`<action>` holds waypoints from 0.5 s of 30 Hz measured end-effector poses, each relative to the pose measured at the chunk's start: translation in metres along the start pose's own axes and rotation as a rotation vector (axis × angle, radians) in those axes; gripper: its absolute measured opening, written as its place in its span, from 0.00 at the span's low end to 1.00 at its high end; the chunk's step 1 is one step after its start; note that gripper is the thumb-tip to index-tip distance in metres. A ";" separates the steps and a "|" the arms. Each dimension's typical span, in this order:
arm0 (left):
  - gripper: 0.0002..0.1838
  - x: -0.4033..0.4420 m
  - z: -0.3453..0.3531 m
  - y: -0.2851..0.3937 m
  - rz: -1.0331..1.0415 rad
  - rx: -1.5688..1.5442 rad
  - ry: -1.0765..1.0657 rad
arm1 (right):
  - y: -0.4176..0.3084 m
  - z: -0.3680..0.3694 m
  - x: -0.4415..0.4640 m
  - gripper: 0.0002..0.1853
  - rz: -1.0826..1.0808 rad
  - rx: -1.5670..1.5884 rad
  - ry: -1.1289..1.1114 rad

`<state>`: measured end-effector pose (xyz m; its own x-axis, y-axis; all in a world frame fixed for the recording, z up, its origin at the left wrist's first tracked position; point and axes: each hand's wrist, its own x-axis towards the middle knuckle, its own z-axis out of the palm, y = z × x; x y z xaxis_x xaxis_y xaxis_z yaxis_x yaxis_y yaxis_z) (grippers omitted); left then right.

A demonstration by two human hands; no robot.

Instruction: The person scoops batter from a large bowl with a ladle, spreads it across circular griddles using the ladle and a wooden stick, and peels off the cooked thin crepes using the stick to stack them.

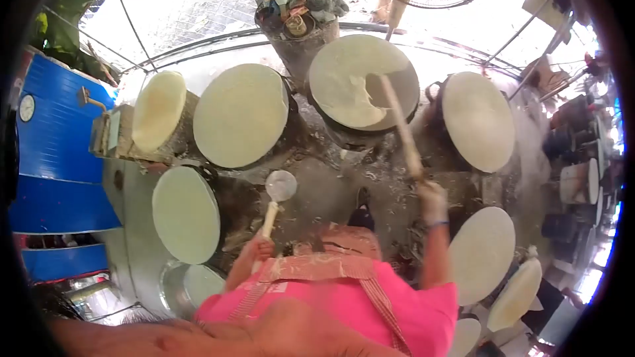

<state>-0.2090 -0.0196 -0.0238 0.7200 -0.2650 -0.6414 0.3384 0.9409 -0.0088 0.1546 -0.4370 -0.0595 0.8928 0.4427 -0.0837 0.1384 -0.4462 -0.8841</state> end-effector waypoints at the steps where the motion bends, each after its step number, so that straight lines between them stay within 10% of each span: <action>1: 0.04 -0.008 -0.002 0.002 0.004 0.014 -0.021 | -0.003 0.065 -0.003 0.11 0.288 0.520 0.218; 6: 0.03 -0.061 -0.001 -0.012 0.035 0.156 -0.065 | -0.112 0.209 0.026 0.15 0.026 -0.305 0.286; 8: 0.19 -0.075 0.015 -0.018 0.032 0.275 -0.095 | -0.109 0.180 0.012 0.14 0.134 -0.579 0.185; 10: 0.15 -0.097 0.044 -0.037 0.223 0.347 0.084 | -0.083 0.147 -0.008 0.14 0.203 -0.670 0.239; 15: 0.08 -0.089 -0.001 -0.039 -0.106 0.044 -0.439 | -0.115 0.178 0.020 0.15 0.115 -0.306 0.426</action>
<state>-0.2872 -0.0323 0.0325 0.8656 -0.4324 -0.2526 0.4426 0.8965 -0.0179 0.0800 -0.2381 -0.0411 0.9956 0.0514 0.0780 0.0914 -0.7079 -0.7004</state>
